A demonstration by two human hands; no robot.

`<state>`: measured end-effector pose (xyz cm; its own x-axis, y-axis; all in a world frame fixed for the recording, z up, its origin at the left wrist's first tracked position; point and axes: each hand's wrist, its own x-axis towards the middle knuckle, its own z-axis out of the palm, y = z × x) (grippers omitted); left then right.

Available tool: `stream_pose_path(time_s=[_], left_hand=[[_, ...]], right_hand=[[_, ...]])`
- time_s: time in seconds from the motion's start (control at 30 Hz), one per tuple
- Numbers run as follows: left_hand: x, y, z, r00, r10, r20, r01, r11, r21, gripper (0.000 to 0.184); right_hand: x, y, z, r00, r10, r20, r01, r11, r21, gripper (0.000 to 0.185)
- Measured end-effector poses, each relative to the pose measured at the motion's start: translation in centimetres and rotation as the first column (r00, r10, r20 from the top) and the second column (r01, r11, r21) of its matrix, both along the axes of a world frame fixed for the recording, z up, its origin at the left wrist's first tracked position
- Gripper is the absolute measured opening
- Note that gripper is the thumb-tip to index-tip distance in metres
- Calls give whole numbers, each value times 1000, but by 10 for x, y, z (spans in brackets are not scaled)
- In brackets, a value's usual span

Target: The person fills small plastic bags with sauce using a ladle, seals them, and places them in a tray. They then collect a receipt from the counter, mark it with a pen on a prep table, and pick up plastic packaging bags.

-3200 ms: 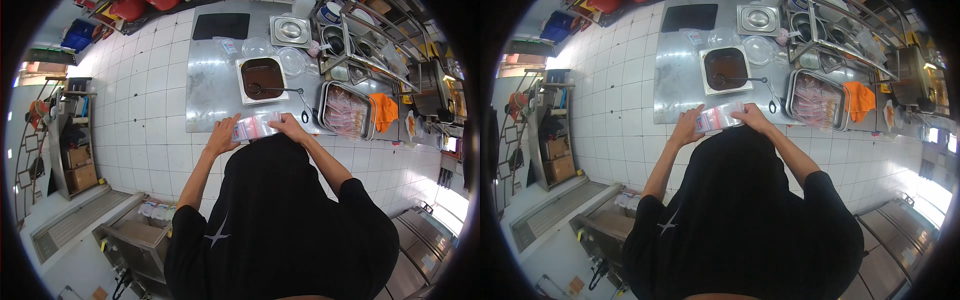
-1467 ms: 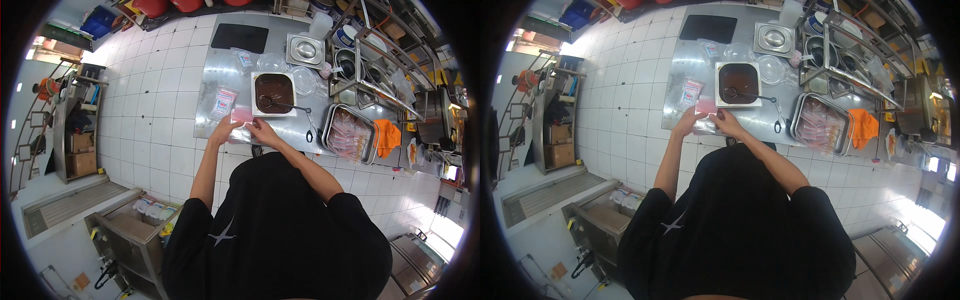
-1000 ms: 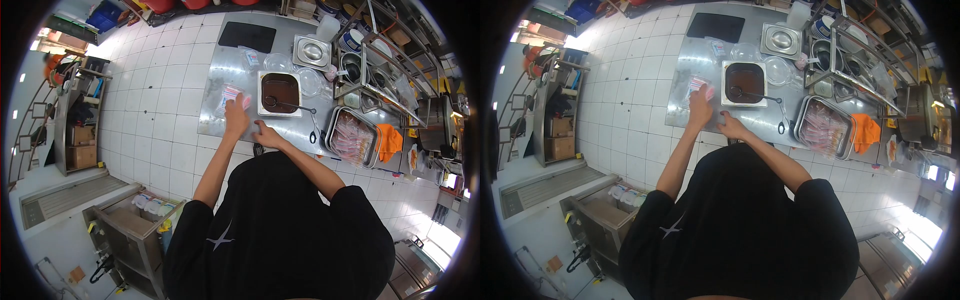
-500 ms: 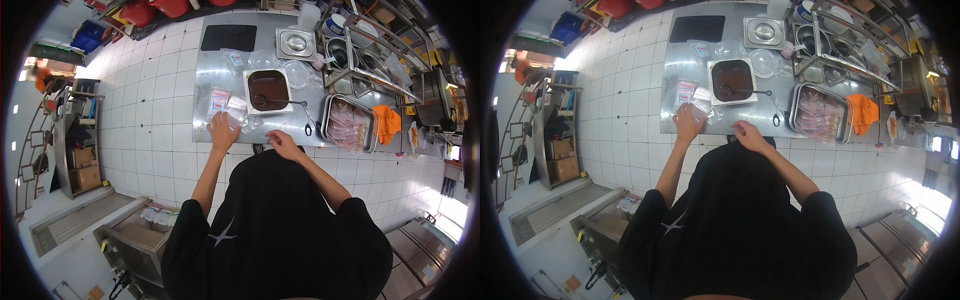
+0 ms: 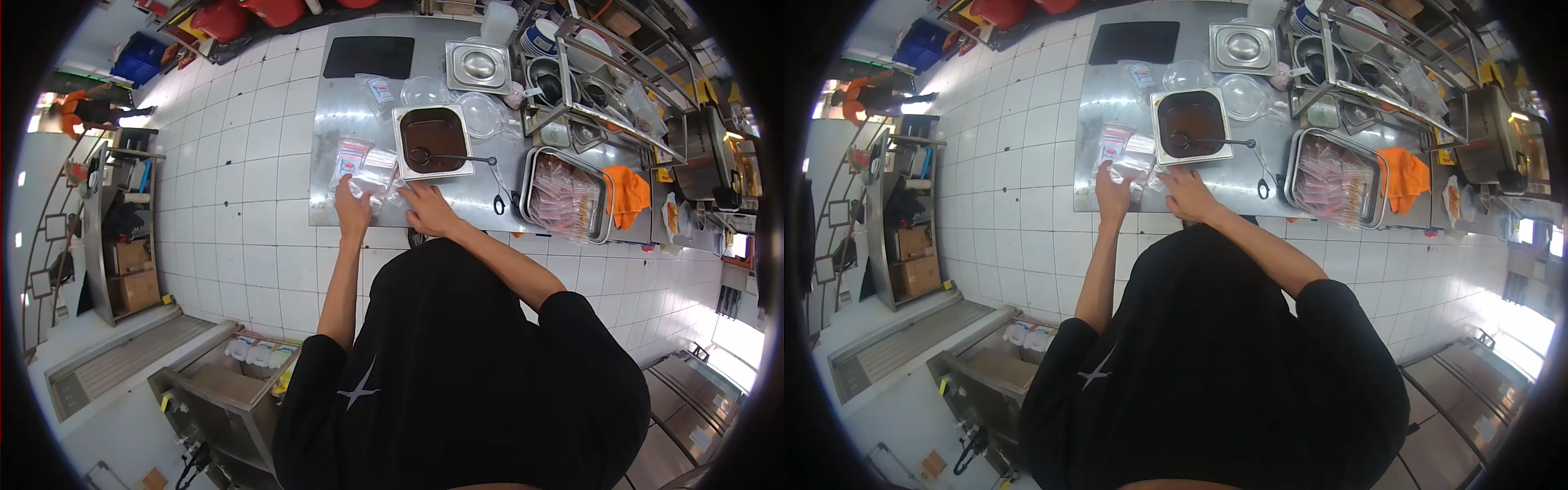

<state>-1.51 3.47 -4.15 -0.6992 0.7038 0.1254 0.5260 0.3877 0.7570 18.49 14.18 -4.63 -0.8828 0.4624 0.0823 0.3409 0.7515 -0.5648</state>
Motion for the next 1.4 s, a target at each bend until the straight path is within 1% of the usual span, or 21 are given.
stream_pose_path(time_s=[0.07, 0.17, 0.27, 0.37, 0.47, 0.57, 0.6, 0.67, 0.77, 0.87, 0.9, 0.93, 0.97, 1.0, 1.03, 1.1, 1.27, 1.3, 1.33, 1.37, 1.4], left_hand=[[-2, 2, 27, 959, 45, 279, -42, 999, -17, 46], [-17, 2, 4, 989, -18, 147, 10, 998, 55, 27], [-25, 5, -3, 993, -39, -111, 52, 992, 113, 18], [-27, 8, 25, 955, 7, -296, 50, 982, 185, 17], [-27, 8, 75, 988, -102, -116, 115, 986, 119, 16], [-15, 10, 122, 893, -321, -317, 321, 946, -55, 15], [-15, 14, 123, 881, -335, -334, 338, 940, -51, 14], [-15, 24, 121, 859, -358, -367, 367, 929, -48, 13], [-27, 31, 93, 841, -463, -282, 441, 886, -140, 10], [-9, 26, 129, 738, -673, -36, 673, 739, -18, 10], [1, 25, 141, 733, -680, 16, 680, 733, -8, 11], [12, 25, 154, 728, -683, 65, 684, 730, 3, 13], [23, 23, 161, 723, -682, 114, 685, 728, 14, 15], [31, 21, 163, 766, -580, 276, 599, 800, 19, 19], [34, 20, 160, 727, -537, 427, 547, 830, 112, 18], [41, 16, 147, 554, -465, 691, 402, 876, 266, 18], [75, 20, 149, 465, -440, 769, 331, 891, 310, 15], [80, 22, 152, 493, -448, 746, 339, 889, 310, 16], [85, 24, 155, 520, -454, 724, 347, 886, 307, 16], [88, 28, 157, 546, -461, 699, 358, 883, 303, 16], [89, 30, 154, 540, -468, 700, 355, 880, 315, 16]], right_hand=[[15, -1, 4, 997, -7, -82, 2, 998, -65, 51], [34, -1, 20, 992, -18, -124, -9, 976, -216, 44], [43, 3, 31, 995, -55, -84, 21, 932, -361, 40], [45, 4, 42, 993, -100, -61, 51, 841, -539, 41], [39, -1, 87, 977, -197, -86, 96, 755, -649, 47], [24, -6, 124, 935, -290, -202, 101, 767, -634, 57], [20, -7, 128, 915, -310, -257, 95, 786, -611, 61], [10, 0, 127, 929, -301, -214, 113, 783, -612, 67], [6, 3, 120, 937, -296, -185, 144, 811, -566, 71], [8, 10, 136, 928, -280, -246, 143, 877, -460, 63], [10, 10, 140, 926, -264, -271, 132, 897, -422, 59], [11, 18, 133, 941, -166, -295, 31, 910, -413, 33], [19, 16, 128, 943, -229, -242, 38, 795, -605, 27], [25, 17, 135, 944, -277, -178, 45, 645, -763, 22], [31, 22, 139, 944, -310, -111, 53, 474, -879, 20], [46, 27, 141, 916, -361, -177, 21, 482, -876, 17], [75, 30, 150, 882, -439, -174, 68, 483, -873, 19], [75, 29, 154, 866, -464, -188, 78, 495, -866, 19], [77, 26, 161, 822, -553, -135, 152, 441, -884, 24], [73, 21, 165, 743, -632, -220, 297, 606, -738, 28], [70, 14, 168, 659, -679, -322, 454, 701, -549, 32]])
